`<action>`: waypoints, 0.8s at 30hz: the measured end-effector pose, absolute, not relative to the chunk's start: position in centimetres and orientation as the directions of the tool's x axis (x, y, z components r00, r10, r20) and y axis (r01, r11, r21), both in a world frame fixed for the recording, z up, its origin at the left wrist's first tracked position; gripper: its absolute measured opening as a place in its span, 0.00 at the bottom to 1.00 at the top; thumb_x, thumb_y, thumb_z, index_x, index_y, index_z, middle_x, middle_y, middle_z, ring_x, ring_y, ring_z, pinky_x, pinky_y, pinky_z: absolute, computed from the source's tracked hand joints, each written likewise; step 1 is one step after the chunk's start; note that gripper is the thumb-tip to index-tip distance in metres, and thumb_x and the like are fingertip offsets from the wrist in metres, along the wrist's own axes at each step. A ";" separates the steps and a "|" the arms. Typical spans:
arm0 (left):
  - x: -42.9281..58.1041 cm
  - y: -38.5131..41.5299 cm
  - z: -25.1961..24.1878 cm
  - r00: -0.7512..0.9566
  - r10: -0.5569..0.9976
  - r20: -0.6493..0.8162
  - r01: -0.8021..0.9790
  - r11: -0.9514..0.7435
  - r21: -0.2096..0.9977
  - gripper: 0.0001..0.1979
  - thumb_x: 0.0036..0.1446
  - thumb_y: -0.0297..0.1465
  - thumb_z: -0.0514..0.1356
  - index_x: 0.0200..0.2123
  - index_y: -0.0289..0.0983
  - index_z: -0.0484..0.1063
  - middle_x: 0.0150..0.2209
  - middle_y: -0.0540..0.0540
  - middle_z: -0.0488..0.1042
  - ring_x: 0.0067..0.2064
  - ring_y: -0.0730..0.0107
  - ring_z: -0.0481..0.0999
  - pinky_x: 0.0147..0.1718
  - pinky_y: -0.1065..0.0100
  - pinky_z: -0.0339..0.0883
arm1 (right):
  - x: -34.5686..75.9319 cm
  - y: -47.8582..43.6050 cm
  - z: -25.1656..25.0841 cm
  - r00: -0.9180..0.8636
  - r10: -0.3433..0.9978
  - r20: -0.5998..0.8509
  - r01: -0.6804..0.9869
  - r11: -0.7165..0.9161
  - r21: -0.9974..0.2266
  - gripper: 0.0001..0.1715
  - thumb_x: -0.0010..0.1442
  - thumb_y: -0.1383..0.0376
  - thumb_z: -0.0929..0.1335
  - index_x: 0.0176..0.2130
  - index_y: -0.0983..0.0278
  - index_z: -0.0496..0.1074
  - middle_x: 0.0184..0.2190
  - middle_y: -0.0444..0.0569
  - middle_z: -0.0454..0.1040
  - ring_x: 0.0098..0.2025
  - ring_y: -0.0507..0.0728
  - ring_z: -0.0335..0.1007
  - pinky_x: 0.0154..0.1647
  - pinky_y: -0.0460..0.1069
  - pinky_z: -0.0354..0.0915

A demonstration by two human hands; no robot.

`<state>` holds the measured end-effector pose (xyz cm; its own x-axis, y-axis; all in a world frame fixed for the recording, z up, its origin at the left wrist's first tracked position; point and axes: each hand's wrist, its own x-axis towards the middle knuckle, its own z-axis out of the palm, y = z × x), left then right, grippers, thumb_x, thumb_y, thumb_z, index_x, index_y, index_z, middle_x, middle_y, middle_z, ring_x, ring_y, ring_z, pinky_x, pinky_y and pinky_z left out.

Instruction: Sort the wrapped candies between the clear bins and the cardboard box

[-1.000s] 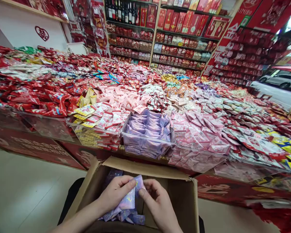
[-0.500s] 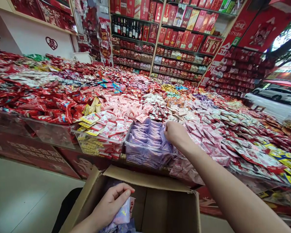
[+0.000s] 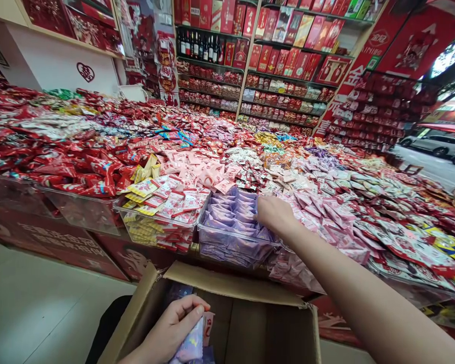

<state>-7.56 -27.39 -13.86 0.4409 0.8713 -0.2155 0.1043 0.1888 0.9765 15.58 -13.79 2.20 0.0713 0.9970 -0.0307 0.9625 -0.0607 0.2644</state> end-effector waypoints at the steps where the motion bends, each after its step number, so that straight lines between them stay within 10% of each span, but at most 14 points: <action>1: -7.5 -27.4 -13.8 0.443 0.869 -0.220 0.112 0.190 0.975 0.18 0.52 0.43 0.53 0.33 0.34 0.69 0.24 0.51 0.64 0.27 0.76 0.61 0.26 0.73 0.55 | 15.6 -13.6 2.2 0.060 0.998 -0.018 0.967 -0.054 0.250 0.20 0.48 0.57 0.65 0.38 0.67 0.70 0.40 0.59 0.72 0.41 0.62 0.68 0.31 0.49 0.59; 8: -7.4 -27.0 -11.9 0.404 0.891 -0.208 0.152 0.158 0.976 0.18 0.54 0.42 0.51 0.35 0.34 0.69 0.26 0.50 0.64 0.27 0.76 0.61 0.27 0.74 0.55 | 14.7 -16.9 3.8 0.014 0.982 0.189 0.997 -0.028 0.072 0.14 0.53 0.58 0.62 0.33 0.65 0.68 0.33 0.55 0.73 0.36 0.59 0.68 0.29 0.48 0.57; 16: -5.5 -25.5 -6.6 0.334 0.930 0.157 0.188 -0.229 0.955 0.14 0.56 0.37 0.51 0.43 0.38 0.65 0.29 0.49 0.67 0.30 0.74 0.66 0.30 0.73 0.61 | 9.1 -28.8 -2.9 -0.303 0.953 0.027 0.530 0.192 -0.826 0.17 0.53 0.58 0.64 0.42 0.62 0.65 0.30 0.45 0.72 0.30 0.51 0.66 0.29 0.44 0.61; 24: -4.3 -24.7 -3.9 0.560 0.825 0.074 0.078 -0.142 0.987 0.21 0.49 0.35 0.59 0.46 0.36 0.62 0.37 0.47 0.68 0.35 0.73 0.68 0.34 0.72 0.63 | 12.6 -29.0 -4.1 -0.060 0.997 -0.040 0.259 -0.023 -0.965 0.15 0.52 0.55 0.64 0.33 0.65 0.66 0.25 0.45 0.70 0.27 0.50 0.65 0.27 0.45 0.61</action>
